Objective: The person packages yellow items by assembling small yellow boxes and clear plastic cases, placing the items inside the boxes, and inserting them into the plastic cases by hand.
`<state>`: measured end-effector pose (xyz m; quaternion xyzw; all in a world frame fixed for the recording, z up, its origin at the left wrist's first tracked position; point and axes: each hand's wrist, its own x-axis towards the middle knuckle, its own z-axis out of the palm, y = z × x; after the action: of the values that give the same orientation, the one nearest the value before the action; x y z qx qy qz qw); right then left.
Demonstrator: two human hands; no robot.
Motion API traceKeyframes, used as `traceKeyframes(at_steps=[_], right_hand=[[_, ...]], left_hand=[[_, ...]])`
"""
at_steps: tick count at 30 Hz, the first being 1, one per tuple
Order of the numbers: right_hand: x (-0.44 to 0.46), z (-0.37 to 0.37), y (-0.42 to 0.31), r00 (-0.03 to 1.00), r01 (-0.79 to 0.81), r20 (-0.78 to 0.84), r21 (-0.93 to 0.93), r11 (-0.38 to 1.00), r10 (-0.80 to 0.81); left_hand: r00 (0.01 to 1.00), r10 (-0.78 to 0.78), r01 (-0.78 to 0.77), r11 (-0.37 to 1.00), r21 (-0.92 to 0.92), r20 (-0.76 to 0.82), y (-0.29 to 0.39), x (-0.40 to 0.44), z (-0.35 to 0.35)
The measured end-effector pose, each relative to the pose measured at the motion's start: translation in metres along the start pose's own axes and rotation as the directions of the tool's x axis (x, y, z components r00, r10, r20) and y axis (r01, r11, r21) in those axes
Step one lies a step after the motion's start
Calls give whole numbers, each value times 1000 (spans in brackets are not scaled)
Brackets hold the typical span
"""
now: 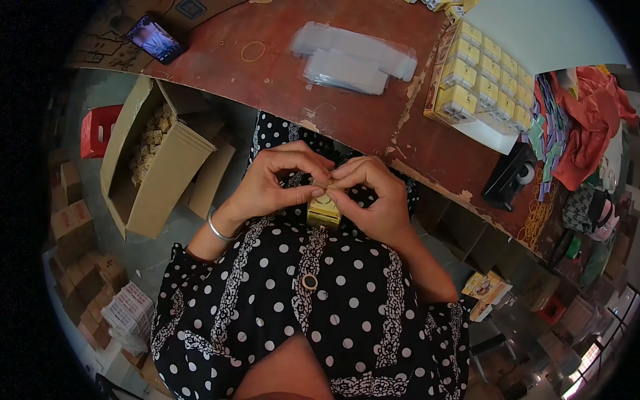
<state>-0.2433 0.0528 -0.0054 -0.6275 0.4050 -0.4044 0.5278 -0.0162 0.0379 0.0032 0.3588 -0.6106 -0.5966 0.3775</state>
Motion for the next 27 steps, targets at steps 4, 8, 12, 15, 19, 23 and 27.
traceKeyframes(at_steps=[4,8,12,15,19,23,27], right_hand=[[6,0,-10,1000,-30,-6,-8,1000,30],[12,2,-16,991,-131,-9,75,988,132],[13,1,-12,990,-142,-7,60,988,143],[17,0,-20,975,-220,17,111,969,220],[15,-5,-12,981,-194,38,44,980,193],[11,-7,-8,995,69,77,-131,989,-59],[5,-10,-6,987,148,81,-168,975,-136]], left_hand=[[999,-35,35,999,-28,-23,-2,2,0],[994,-84,76,991,-110,-65,4,3,2],[991,-102,92,990,-111,-84,-1,3,4],[986,-146,133,980,-147,-85,-2,2,5],[984,-164,150,975,-164,-76,-2,-1,5],[996,-34,33,999,-11,-88,-7,-7,8],[995,1,-5,999,-44,-99,-9,-7,11]])
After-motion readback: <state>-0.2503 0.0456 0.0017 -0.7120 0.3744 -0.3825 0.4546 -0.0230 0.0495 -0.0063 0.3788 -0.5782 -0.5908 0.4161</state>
